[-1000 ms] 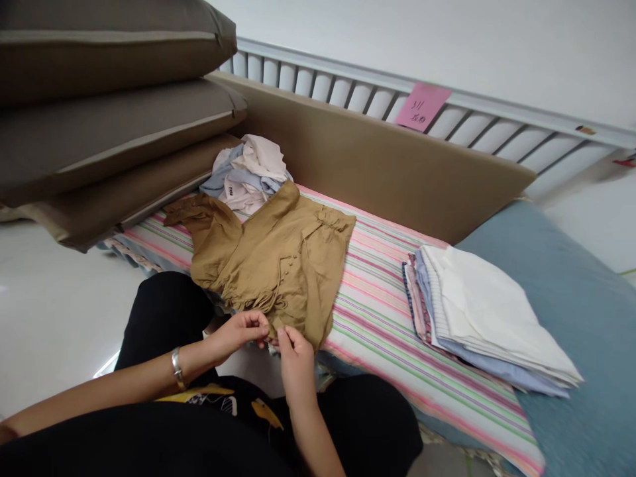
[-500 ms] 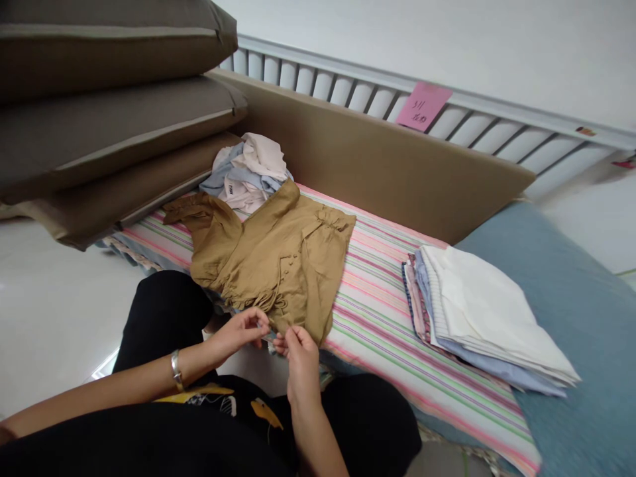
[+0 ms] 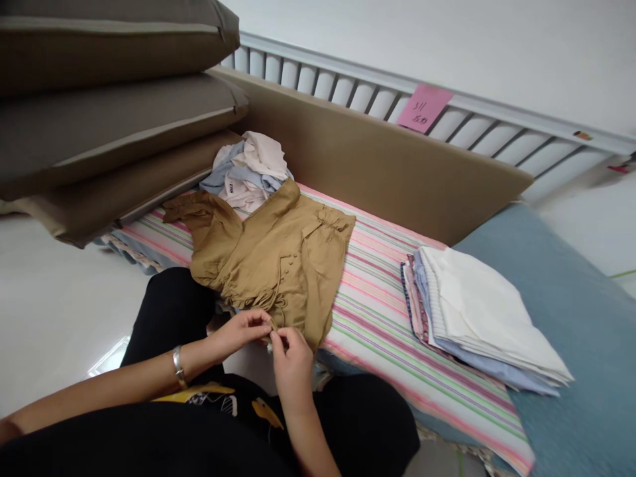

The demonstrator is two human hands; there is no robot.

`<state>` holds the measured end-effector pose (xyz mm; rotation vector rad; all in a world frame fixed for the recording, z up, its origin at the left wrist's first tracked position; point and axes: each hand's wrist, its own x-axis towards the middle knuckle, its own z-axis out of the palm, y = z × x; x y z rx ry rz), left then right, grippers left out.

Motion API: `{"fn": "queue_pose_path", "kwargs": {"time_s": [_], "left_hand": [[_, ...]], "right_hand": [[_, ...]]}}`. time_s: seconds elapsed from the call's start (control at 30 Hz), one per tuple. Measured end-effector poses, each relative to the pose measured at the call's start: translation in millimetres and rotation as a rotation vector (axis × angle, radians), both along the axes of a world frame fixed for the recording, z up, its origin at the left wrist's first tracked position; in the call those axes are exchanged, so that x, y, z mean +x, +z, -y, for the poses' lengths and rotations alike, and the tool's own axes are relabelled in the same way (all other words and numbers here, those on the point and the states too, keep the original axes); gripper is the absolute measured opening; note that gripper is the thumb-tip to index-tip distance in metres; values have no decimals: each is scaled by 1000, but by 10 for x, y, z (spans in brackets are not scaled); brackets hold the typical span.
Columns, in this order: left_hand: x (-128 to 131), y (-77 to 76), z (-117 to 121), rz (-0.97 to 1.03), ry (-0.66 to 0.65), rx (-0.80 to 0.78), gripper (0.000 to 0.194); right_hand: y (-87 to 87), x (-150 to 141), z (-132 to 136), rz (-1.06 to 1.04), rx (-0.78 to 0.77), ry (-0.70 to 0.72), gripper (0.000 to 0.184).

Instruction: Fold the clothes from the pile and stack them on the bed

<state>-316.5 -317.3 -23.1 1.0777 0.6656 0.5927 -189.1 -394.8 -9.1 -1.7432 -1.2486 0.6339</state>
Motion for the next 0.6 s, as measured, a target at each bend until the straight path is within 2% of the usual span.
{"fn": "queue_pose_path", "kwargs": {"time_s": [0.13,0.33,0.47,0.6], "left_hand": [[23,-80,-8,-9,33,38,29],[11,-92,-29,6,109,-14,25],[-3,-88,-22,28,104,-45,27],[5,-116,-15,45,94,-40,29]], "right_hand": [[-63,28,-3,-209,-98,-44,29],[-78,-22,-25,-567,-114,51,25],[-84,-45,-40,-617,-120,9,28],[-124,-39,-53,-538,-135,-41,30]]}}
